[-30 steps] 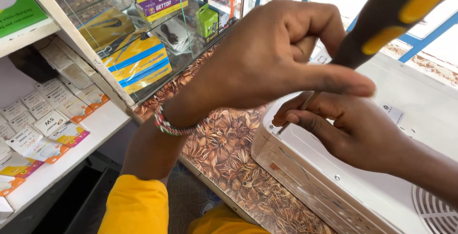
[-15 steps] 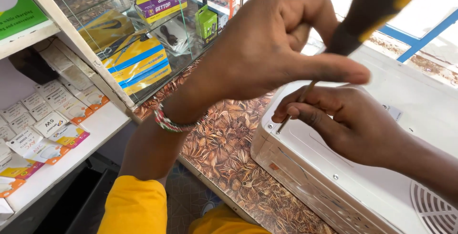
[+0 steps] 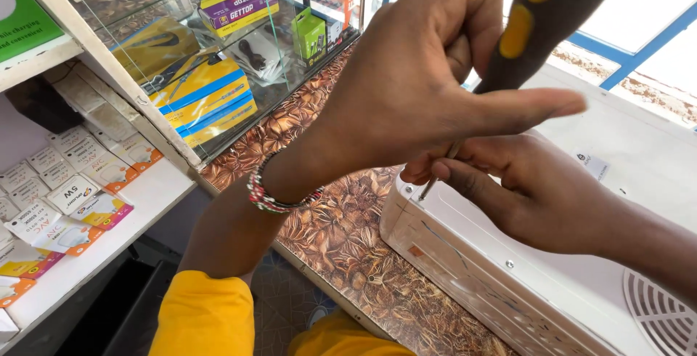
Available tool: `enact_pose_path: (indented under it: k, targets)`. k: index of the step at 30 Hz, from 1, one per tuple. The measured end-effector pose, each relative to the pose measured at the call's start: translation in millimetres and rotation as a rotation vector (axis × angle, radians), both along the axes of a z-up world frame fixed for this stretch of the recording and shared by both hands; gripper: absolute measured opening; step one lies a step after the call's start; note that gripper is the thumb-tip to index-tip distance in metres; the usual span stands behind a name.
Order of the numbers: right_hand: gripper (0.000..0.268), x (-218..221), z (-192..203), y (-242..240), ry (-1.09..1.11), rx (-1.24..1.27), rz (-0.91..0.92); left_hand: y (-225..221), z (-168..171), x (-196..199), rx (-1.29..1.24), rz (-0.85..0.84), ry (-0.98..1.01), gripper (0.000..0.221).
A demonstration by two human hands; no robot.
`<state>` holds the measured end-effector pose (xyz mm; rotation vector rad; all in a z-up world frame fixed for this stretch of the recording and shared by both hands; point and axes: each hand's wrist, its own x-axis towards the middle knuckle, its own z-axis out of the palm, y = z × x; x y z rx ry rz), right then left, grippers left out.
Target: The person secures a white appliance casing by hand-tightening a screw, then uses a screwdriver to tighten several screws along the edges of the casing. The person works methodically around the perimeter of the device on a countertop.
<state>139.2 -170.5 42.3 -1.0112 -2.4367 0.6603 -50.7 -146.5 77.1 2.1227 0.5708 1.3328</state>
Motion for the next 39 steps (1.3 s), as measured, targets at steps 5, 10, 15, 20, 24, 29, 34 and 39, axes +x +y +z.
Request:
enact_pose_path:
  k: [5,10,15,20,24,29,34,39]
  targets:
    - [0.029,14.4,-17.1,2.1,-0.201,0.17,-0.399,-11.1,9.1,-6.7,0.079,0.006,-0.061,0.052]
    - [0.04,7.0,5.4,-2.9,0.013,-0.028,0.043,15.2,7.4,-22.9,-0.276,-0.583,0.088,0.065]
    - [0.035,10.7,-7.0,0.2,-0.024,0.054,-0.083,1.6,4.8,-9.8,-0.154,-0.139,0.083,0.034]
    - [0.021,12.3,0.7,-6.2,-0.304,0.234,-0.401,-8.3,-9.9,-15.5,-0.308,-0.037,0.164,0.063]
    - [0.034,8.7,13.1,-13.5,-0.107,0.128,-0.19,0.8,-53.7,-28.7,-0.374,0.041,0.519,0.039]
    - [0.036,11.1,9.3,-14.6,0.074,-0.091,-0.136,0.7,-99.0,-28.7,-0.34,0.032,0.529,0.039]
    - [0.032,9.5,10.4,-13.8,0.136,-0.074,-0.147,-0.8,-109.5,-19.2,-0.446,-0.074,0.234,0.037]
    - [0.034,8.4,23.2,-31.7,0.267,-0.05,-0.305,2.2,-99.1,-15.8,-0.432,-0.064,0.194,0.028]
